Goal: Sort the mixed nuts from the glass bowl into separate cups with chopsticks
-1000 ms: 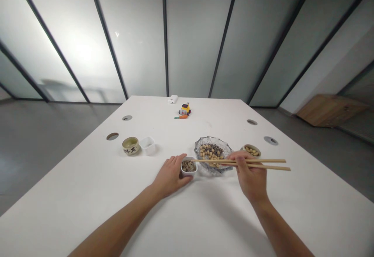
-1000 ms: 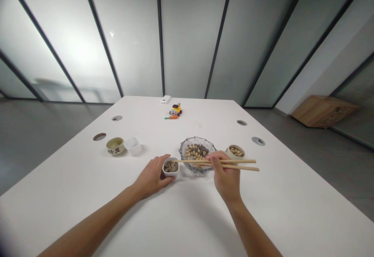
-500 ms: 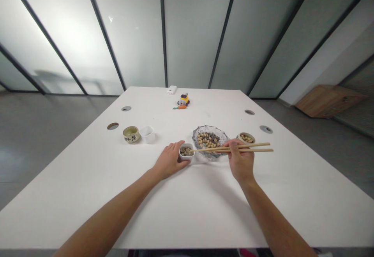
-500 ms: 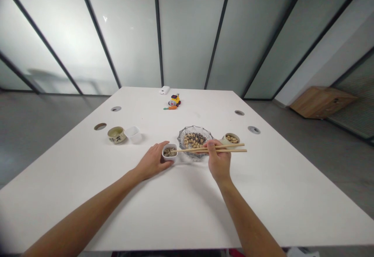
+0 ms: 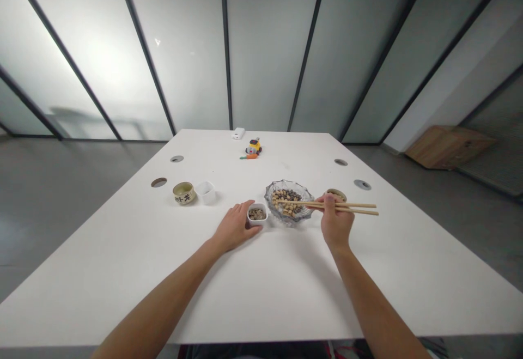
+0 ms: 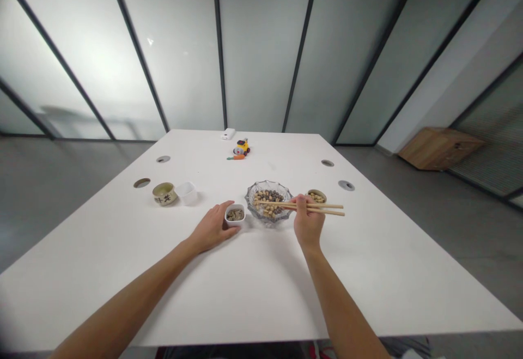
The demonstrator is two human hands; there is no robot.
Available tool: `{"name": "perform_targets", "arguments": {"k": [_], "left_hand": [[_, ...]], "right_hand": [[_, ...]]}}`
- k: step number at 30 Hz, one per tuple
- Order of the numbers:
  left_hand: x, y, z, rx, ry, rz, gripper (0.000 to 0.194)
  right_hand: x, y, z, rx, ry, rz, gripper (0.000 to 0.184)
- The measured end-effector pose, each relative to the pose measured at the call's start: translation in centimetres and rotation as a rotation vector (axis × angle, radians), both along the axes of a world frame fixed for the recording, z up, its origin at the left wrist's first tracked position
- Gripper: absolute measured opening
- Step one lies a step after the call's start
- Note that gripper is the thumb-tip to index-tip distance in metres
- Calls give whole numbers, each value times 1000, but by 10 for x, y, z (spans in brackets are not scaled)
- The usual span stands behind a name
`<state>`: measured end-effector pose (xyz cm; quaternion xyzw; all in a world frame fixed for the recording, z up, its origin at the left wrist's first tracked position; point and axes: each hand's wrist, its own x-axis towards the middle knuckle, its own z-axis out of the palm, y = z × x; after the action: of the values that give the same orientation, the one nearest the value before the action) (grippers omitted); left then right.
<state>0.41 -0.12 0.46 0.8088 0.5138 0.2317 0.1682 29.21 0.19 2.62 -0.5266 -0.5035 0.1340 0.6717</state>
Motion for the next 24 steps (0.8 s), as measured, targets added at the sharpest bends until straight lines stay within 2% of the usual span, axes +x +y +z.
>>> {"name": "perform_targets", "arguments": {"k": [3,8,14,19,22,24], "left_hand": [[0,-1,2,-9,11,-1,71],[-1,-2,3,-2,-13,-1,69],[-3,0,-4,5,-45,-2,69],[-5,1,-6,5,-56,0,68],[-5,0,-6,-2,-59,-2,68],[-5,1,-8,-8,-57,3,69]], "right_hand": [[14,-2,7,41,-115,-90,61],[31,-7,16,54,-215,-93,64],[30,-7,14,0,-386,47,62],[20,-8,14,-25,-479,267,50],[21,-10,14,-2,-484,252,41],[24,-11,15,18,-466,195,43]]}}
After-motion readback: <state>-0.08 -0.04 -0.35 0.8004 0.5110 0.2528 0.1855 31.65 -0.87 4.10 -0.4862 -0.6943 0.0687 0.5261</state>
